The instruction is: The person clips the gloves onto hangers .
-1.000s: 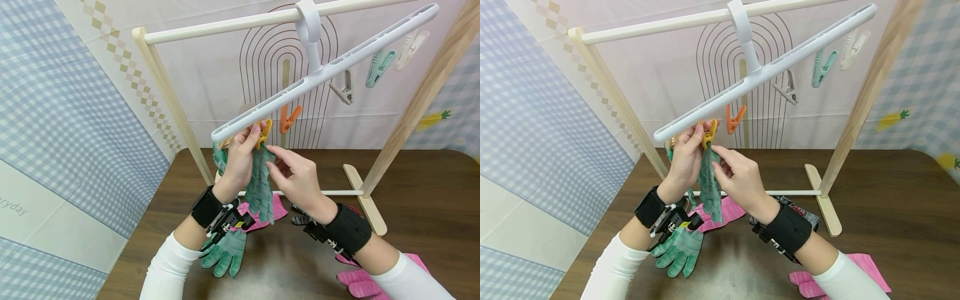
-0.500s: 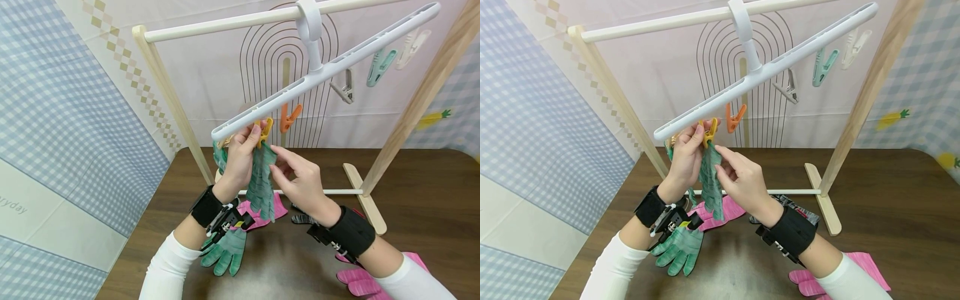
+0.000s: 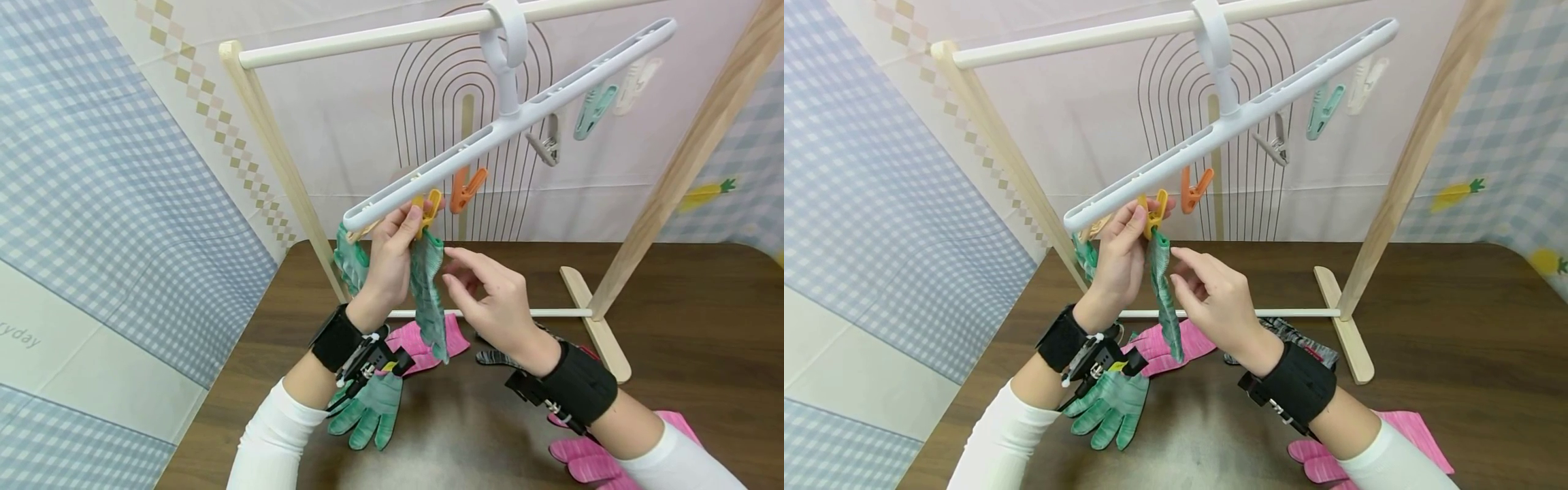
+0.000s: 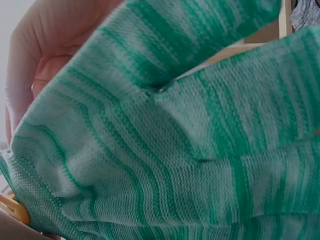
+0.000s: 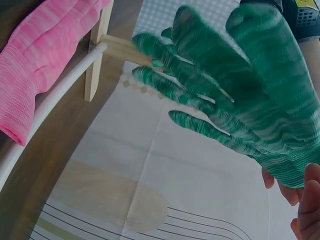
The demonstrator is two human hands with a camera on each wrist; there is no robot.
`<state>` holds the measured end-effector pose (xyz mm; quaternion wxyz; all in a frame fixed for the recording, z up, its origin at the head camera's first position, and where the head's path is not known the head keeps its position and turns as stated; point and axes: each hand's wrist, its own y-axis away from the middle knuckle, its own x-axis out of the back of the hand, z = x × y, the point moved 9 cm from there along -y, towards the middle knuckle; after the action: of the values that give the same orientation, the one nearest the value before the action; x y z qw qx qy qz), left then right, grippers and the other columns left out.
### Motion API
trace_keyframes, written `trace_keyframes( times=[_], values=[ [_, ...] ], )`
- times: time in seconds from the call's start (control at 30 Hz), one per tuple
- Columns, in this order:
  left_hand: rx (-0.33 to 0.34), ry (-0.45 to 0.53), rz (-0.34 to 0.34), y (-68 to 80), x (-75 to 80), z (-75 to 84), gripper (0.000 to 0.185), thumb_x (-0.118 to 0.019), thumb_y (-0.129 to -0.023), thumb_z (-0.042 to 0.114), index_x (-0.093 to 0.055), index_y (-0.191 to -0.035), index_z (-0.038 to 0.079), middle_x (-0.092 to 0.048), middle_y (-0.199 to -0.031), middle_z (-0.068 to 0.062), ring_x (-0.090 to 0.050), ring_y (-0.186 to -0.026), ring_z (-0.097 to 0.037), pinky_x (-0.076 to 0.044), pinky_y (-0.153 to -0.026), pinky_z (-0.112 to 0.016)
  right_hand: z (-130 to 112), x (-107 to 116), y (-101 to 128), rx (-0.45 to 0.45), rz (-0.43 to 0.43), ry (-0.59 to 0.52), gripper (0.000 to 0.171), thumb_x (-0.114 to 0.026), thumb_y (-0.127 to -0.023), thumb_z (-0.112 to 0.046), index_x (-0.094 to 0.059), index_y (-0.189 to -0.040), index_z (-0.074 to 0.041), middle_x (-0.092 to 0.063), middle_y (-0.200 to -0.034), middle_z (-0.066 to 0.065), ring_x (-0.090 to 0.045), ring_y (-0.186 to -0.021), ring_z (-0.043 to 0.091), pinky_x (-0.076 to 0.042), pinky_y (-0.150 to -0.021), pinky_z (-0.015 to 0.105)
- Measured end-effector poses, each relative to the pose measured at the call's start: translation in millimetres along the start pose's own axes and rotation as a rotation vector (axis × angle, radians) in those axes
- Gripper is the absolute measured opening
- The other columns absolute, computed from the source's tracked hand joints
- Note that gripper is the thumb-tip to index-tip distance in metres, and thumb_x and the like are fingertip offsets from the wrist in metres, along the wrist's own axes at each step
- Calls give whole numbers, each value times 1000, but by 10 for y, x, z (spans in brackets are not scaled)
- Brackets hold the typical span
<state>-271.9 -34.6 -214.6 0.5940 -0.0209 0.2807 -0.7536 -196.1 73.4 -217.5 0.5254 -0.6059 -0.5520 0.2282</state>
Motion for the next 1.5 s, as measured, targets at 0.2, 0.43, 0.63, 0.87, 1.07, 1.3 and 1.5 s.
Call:
trace_keyframes(
  times=[0.2,0.43,0.63,0.87,1.07,1.3,1.5],
  values=[
    [3,-18,14,23,18,-2,29,-37,-93,11,-47,-113,-7,-59,-100,6,-49,-105,-11,-29,-99,-29,24,15,25,-12,8,6,26,-63,-70,5,-61,-97,6,-63,-74,10,-53,-59,10,-42,-54,12],
    [-10,-12,28,35,37,6,32,-37,-93,9,-43,-116,-12,-58,-104,1,-49,-105,-9,-31,-97,-26,67,46,67,-30,14,4,23,-63,-71,5,-62,-95,5,-62,-74,10,-52,-60,9,-43,-55,12],
    [4,-27,51,47,74,-14,35,-38,-92,9,-42,-122,-10,-54,-110,-7,-48,-105,-9,-31,-96,-26,116,60,108,-40,10,20,22,-62,-72,5,-62,-94,4,-62,-74,10,-52,-60,9,-42,-54,12],
    [-6,-58,63,59,118,-23,35,-39,-91,10,-43,-119,-10,-54,-106,1,-47,-101,-8,-32,-93,-25,161,75,152,-46,4,31,22,-61,-72,6,-62,-94,4,-62,-74,10,-52,-61,8,-42,-55,11],
    [-11,-61,76,66,154,-43,33,-40,-89,10,-44,-116,-8,-52,-102,5,-47,-97,-7,-32,-89,-25,164,94,188,-17,16,46,24,-61,-70,9,-62,-93,4,-62,-73,9,-53,-60,7,-42,-54,12],
    [-15,-67,89,94,195,-61,30,-40,-88,10,-44,-114,-5,-50,-100,6,-46,-95,-6,-32,-87,-25,174,109,213,-9,24,47,26,-62,-68,11,-63,-92,3,-62,-72,7,-52,-59,8,-42,-53,13],
    [-21,-94,78,139,238,-82,28,-41,-88,10,-46,-112,-1,-50,-103,5,-46,-98,-8,-33,-90,-27,204,118,237,-13,26,50,27,-62,-67,11,-64,-92,2,-62,-73,6,-52,-60,7,-42,-53,13]
  ],
)
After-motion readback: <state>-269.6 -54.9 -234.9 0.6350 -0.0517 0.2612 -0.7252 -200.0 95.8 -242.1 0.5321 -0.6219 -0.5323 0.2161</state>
